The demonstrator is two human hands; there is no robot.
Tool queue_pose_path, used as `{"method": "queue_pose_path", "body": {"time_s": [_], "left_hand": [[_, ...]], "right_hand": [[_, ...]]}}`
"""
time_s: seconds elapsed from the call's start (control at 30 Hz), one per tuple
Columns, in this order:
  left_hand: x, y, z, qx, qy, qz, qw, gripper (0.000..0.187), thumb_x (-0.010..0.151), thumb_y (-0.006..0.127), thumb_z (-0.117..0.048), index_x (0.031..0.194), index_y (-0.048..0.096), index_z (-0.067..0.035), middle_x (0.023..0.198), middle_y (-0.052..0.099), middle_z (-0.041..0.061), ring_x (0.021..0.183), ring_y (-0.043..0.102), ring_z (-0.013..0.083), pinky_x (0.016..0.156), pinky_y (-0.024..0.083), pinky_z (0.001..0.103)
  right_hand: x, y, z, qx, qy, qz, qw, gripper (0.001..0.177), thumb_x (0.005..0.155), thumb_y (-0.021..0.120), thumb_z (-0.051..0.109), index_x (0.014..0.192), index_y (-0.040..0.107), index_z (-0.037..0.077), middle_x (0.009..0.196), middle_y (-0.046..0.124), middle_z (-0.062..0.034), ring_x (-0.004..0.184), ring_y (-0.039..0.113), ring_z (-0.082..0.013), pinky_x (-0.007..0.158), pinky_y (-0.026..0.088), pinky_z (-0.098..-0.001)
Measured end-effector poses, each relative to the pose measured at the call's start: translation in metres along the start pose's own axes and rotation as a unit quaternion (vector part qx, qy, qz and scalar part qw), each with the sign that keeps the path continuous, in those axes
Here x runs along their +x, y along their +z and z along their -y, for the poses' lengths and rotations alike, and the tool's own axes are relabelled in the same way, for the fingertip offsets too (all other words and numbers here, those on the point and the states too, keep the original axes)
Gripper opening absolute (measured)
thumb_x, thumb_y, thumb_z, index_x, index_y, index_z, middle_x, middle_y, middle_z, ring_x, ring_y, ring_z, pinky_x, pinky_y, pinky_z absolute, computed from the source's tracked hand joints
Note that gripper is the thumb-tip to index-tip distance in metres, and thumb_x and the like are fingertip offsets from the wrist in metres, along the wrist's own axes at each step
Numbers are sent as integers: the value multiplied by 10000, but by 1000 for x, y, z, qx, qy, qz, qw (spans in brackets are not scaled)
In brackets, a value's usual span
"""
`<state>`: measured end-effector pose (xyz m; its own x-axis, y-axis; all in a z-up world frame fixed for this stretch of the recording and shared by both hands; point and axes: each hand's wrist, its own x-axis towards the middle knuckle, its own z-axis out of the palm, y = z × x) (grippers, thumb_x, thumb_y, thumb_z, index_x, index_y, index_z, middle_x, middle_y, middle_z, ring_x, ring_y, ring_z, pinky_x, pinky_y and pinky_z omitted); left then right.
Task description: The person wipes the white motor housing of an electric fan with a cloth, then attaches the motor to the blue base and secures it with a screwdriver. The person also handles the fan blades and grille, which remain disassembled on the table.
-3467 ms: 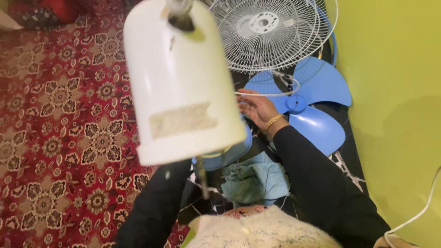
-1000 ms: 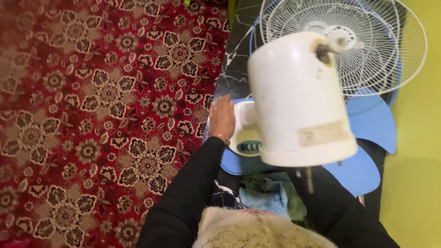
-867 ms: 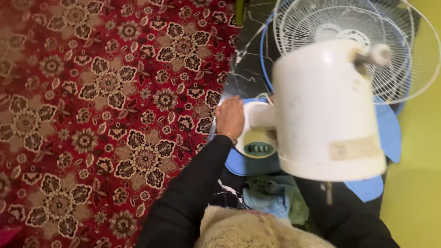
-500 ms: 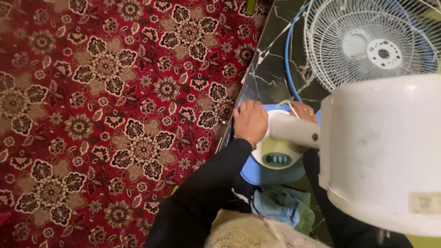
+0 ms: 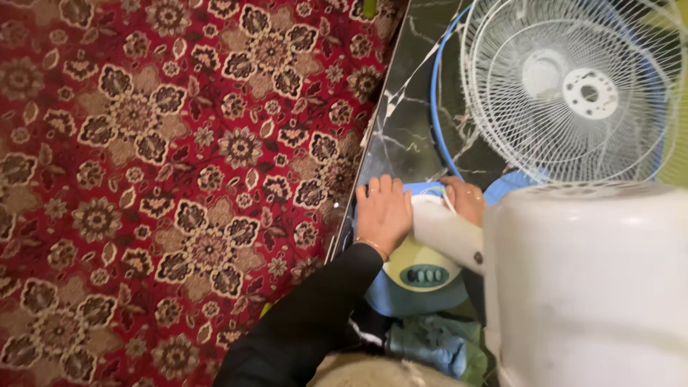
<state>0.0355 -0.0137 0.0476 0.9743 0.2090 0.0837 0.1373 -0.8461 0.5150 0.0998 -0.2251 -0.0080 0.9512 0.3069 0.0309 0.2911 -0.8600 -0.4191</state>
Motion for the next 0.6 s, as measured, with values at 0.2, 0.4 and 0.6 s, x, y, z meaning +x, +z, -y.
{"method": "queue_pose_path", "body": {"time_s": [0.2,0.4,0.6], "left_hand": [[11,5,-1,19,20,-33,999,275,1000,539,-342,985,670,-100,1002,605,104,1015,562,308,898,397,492],[1,13,2,40,44,-40,997,270,1024,525,-329,1037,676,-106,1048,617,90,1044,576,292,957,405,509],[-28,21,-7,38,-4,-110,993,427,974,537,-337,1282,631,-57,1333,626,124,1297,537,307,1069,368,559]], "right_hand": [[18,34,-36,38,-17,-76,996,204,1084,559,234,1200,690,129,1016,697,-181,979,664,-360,911,497,-488],[-10,36,-37,47,6,-103,994,218,1073,560,223,1210,685,110,1028,692,-197,983,656,-369,892,491,-496],[-79,31,-25,16,3,-85,996,223,1062,563,222,1208,687,108,1035,692,-200,988,655,-374,893,492,-499]]}}
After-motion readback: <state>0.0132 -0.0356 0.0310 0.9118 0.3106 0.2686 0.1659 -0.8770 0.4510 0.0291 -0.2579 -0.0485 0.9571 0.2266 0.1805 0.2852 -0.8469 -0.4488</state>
